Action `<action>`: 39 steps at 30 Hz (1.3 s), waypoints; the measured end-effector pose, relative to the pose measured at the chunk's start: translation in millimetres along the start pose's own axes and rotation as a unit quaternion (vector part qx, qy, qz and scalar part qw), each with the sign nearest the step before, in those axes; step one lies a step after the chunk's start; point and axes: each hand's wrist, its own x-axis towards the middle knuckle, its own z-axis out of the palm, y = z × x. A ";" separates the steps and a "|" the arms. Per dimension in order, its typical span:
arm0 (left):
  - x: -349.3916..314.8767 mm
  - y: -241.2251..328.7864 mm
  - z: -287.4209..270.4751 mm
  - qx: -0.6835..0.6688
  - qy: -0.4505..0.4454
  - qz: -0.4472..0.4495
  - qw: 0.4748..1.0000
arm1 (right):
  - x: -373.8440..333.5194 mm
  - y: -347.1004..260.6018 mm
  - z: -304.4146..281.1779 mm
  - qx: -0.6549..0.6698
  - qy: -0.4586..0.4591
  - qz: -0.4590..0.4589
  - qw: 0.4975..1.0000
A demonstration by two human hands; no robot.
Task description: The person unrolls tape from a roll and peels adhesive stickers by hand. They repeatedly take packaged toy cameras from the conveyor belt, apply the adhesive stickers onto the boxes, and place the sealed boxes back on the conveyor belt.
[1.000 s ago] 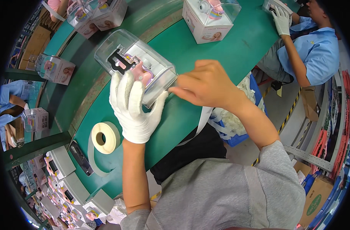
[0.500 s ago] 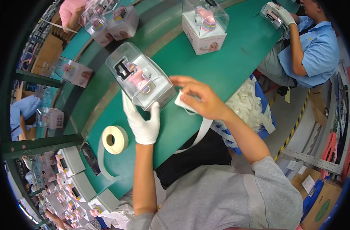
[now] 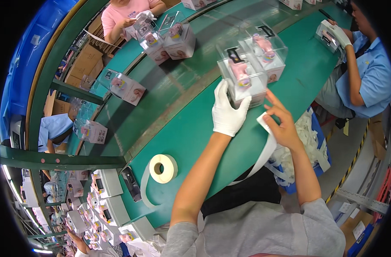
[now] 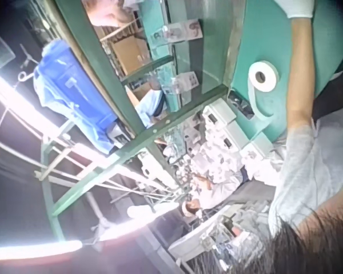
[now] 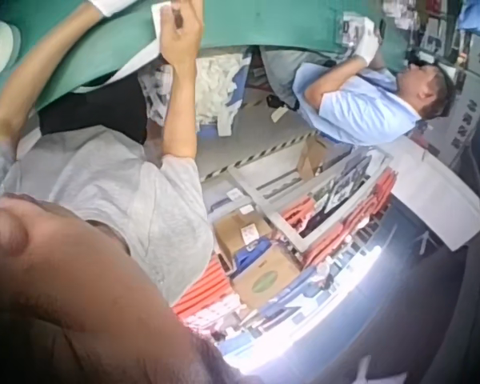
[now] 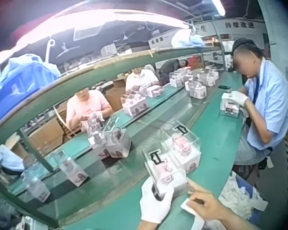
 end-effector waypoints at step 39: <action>84.3 39.5 -112.0 0.552 -0.128 0.036 0.823 | -1.2 10.4 -7.0 0.150 0.132 -0.034 0.979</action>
